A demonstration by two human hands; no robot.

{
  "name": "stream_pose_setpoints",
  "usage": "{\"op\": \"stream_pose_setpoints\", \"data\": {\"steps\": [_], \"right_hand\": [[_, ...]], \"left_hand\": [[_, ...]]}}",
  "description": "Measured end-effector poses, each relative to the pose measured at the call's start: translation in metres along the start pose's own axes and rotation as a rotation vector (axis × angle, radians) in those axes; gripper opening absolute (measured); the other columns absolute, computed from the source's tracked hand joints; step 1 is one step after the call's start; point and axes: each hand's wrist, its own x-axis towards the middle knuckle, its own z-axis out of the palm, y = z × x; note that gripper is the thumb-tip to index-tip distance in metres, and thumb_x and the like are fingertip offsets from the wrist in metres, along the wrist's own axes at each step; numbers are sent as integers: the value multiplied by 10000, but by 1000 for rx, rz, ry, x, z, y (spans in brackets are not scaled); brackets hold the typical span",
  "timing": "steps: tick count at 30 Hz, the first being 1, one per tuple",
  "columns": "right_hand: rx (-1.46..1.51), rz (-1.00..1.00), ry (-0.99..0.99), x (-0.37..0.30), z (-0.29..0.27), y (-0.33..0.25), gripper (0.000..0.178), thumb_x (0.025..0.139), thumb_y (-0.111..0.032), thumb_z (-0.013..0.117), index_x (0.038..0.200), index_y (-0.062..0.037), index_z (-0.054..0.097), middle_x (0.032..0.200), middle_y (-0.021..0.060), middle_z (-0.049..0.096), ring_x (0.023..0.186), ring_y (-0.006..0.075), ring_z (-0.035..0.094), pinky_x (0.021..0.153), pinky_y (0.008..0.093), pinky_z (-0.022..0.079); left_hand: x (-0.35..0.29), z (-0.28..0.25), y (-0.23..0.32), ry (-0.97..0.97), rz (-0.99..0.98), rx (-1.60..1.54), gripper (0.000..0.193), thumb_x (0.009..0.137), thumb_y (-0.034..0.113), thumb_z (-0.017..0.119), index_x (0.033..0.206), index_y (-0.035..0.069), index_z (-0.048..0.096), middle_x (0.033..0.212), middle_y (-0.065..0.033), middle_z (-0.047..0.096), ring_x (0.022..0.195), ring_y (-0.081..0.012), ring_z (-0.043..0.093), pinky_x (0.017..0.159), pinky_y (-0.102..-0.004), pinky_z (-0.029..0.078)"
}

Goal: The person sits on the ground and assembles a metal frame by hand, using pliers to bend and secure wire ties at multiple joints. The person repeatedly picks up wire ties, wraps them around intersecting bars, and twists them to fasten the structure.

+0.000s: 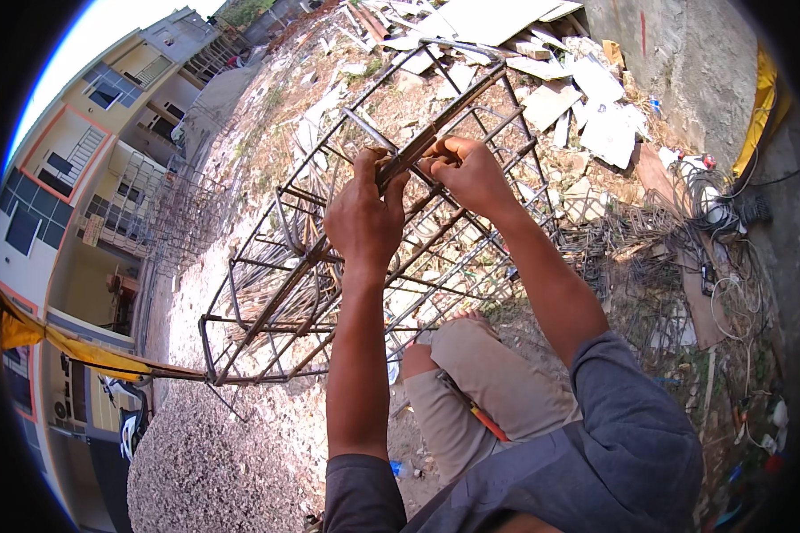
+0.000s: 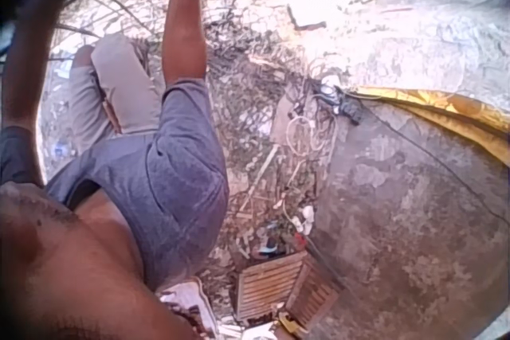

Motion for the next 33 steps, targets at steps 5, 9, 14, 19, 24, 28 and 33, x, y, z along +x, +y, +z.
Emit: {"op": "stream_pose_setpoints", "data": {"steps": [5,9,14,19,24,28,33], "right_hand": [[-54,-12,-70,-6,-3,3,286,923,-221,726,1133,-27,704,795,45,684,693,87,595,664,285,486],[-430,-236,243,-12,-7,14,183,956,-197,628,1031,-46,698,957,150,695,820,306,681,767,432,536],[-659,-98,300,-56,-67,0,190,935,-176,635,1047,-77,753,1063,149,728,907,342,716,853,445,563],[-627,-286,329,-82,-97,-76,126,900,-102,686,997,-72,761,929,106,705,784,282,697,701,389,544],[-1212,-564,149,0,-70,-103,155,880,-89,612,931,-110,757,893,72,661,899,269,696,763,403,588],[-1271,-529,-165,29,-48,-111,133,919,-149,639,967,-124,761,945,68,658,940,282,678,808,433,552],[-1178,-336,-358,40,-23,-115,140,914,-164,653,987,-116,762,977,71,677,968,291,682,835,440,542]], "left_hand": [[0,3,-3,63,57,7,380,916,360,741,1210,208,554,807,-44,730,693,-294,702,584,-425,501],[2,0,-2,-3,-18,-21,405,914,393,745,1245,197,618,1018,-21,779,827,-260,748,687,-390,553],[2,-6,-1,-67,-87,-19,401,917,405,742,1209,154,629,1085,-35,770,914,-249,749,744,-377,557],[3,-2,0,-66,-56,1,372,928,405,732,1144,140,584,993,-44,778,846,-276,749,691,-404,545],[2,-4,1,-52,-33,4,358,930,398,731,1124,146,566,928,-41,767,802,-288,738,665,-413,531],[0,-4,2,-24,-31,-81,346,921,372,745,1103,147,555,883,-42,761,769,-298,727,652,-422,519],[1,-2,-2,-33,-32,-16,352,912,367,752,1111,156,553,858,-48,754,754,-304,719,657,-431,515]]}}
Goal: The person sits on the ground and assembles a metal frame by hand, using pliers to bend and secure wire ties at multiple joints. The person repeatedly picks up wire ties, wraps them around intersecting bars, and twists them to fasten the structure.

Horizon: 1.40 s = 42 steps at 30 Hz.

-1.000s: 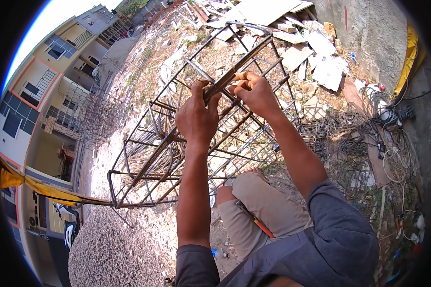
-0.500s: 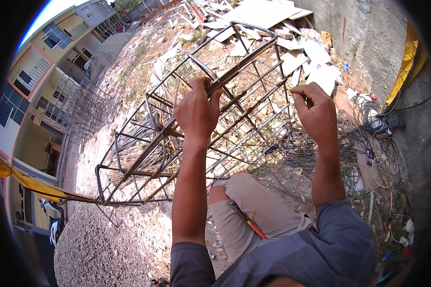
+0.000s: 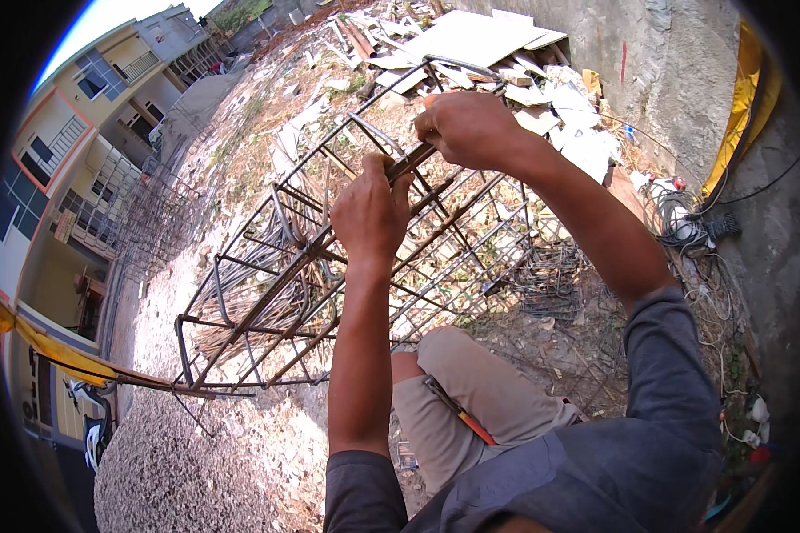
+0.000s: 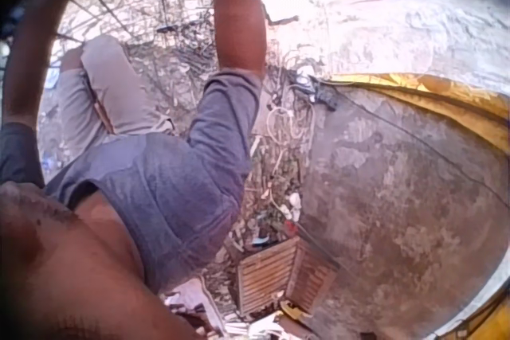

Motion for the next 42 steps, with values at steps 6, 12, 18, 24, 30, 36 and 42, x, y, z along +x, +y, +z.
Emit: {"op": "stream_pose_setpoints", "data": {"steps": [6,12,18,24,30,36,42], "right_hand": [[132,-61,-82,18,5,-3,230,851,-115,604,1004,-112,776,1017,110,716,972,313,695,860,427,544],[120,-127,-43,23,3,-3,309,783,-20,584,1005,-92,787,986,151,718,945,336,699,846,434,548],[234,-92,-294,46,-7,-5,323,750,21,583,987,-53,790,975,184,749,855,289,723,784,395,561],[409,-32,-209,55,-2,9,267,735,1,732,1002,14,726,926,135,754,838,232,713,755,354,555],[389,-95,-95,39,1,-4,138,770,-12,668,906,4,673,825,118,713,767,228,680,722,360,532],[440,-49,1,30,19,2,146,827,-38,660,963,9,687,920,143,724,823,234,687,784,363,538],[476,-23,4,35,16,3,159,817,-23,687,971,15,679,871,128,713,814,217,682,772,356,539]], "left_hand": [[-2,0,2,47,-10,-13,373,895,358,766,1136,167,554,848,-62,748,756,-318,711,671,-441,509],[-3,2,2,104,-9,-26,451,889,379,769,1248,171,593,887,-73,751,762,-311,713,686,-426,528],[-3,10,-7,130,54,23,441,888,409,763,1241,162,672,875,-54,746,759,-280,710,682,-414,532],[-4,11,-11,205,139,36,385,900,398,742,1183,144,682,895,-38,740,774,-257,708,692,-401,527],[-7,11,-12,245,222,77,301,918,378,717,1087,130,697,899,-47,721,774,-258,699,676,-395,524],[-6,16,-12,259,206,65,341,909,380,729,1118,113,694,877,-56,715,779,-249,698,676,-398,516],[-5,22,-18,366,266,65,383,902,366,747,1170,99,687,972,-56,743,792,-230,700,681,-375,513]]}}
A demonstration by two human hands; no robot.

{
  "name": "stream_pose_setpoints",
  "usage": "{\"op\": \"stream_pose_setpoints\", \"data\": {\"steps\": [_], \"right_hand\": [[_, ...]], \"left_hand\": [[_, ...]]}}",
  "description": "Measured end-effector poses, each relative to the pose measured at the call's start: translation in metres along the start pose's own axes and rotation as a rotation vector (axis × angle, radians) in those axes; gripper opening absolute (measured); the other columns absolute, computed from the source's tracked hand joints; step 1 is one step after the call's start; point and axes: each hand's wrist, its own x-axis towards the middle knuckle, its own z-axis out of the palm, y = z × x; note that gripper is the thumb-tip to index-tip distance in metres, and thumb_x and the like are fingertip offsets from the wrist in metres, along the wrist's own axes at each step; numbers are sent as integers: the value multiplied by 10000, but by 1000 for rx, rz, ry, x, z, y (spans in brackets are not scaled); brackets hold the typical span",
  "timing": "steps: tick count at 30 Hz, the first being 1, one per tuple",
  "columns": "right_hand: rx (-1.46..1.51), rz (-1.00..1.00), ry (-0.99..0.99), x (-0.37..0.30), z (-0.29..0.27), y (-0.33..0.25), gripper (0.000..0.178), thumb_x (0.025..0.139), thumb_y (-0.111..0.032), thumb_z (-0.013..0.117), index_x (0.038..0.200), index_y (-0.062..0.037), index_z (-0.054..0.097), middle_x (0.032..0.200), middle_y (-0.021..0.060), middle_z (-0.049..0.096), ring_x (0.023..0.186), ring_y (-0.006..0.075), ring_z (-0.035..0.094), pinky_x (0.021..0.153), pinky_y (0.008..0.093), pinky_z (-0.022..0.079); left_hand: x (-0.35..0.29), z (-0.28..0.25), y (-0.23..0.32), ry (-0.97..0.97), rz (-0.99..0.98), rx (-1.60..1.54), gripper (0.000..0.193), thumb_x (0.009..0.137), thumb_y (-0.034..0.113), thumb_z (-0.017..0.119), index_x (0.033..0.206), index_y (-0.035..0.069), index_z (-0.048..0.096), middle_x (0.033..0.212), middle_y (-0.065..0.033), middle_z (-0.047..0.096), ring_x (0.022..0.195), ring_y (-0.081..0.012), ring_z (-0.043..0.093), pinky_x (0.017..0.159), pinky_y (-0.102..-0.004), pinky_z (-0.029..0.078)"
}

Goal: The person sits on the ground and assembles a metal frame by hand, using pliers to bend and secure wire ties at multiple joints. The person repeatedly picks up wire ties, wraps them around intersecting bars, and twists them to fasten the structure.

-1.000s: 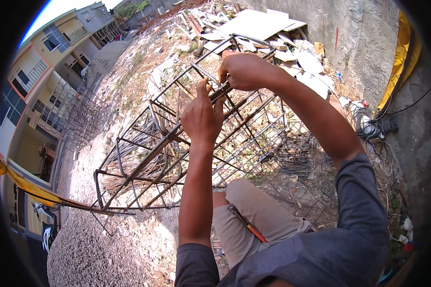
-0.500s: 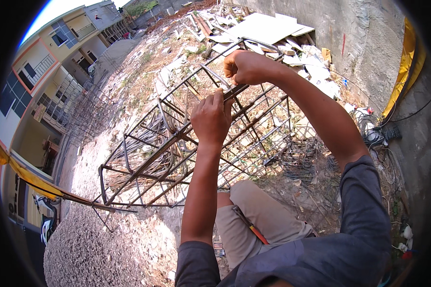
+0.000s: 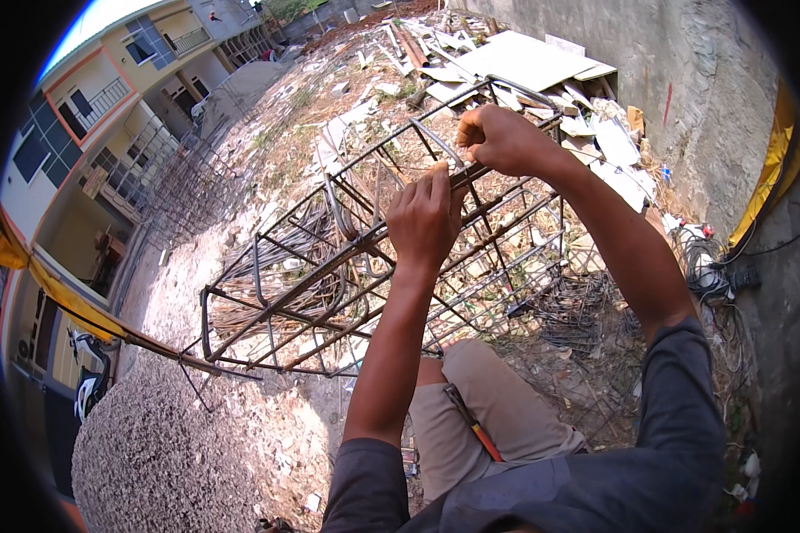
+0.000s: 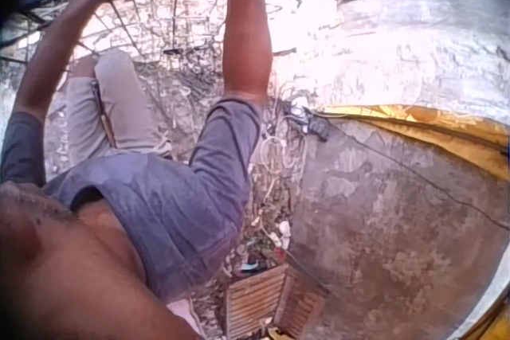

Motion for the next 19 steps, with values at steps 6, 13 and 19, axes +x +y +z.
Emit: {"op": "stream_pose_setpoints", "data": {"steps": [6,13,19], "right_hand": [[-56,-3,-7,3,0,-8,148,811,-44,691,950,1,666,870,129,718,805,244,688,759,370,539],[-194,-125,86,-47,16,-26,246,832,-158,664,1077,-139,680,1030,169,619,1081,370,595,929,475,514],[-170,-161,291,-50,44,-14,311,835,-269,754,1106,-135,679,1104,162,619,1148,377,576,964,482,509]], "left_hand": [[-6,6,-11,166,218,50,315,899,301,778,1130,107,687,1113,-33,760,810,-161,699,635,-321,472],[-8,11,-16,213,260,-84,253,888,188,770,982,131,543,1090,-36,768,827,-198,716,642,-330,482],[-6,10,-20,168,296,-79,237,874,146,754,963,126,535,1122,-51,762,848,-219,719,661,-354,496]]}}
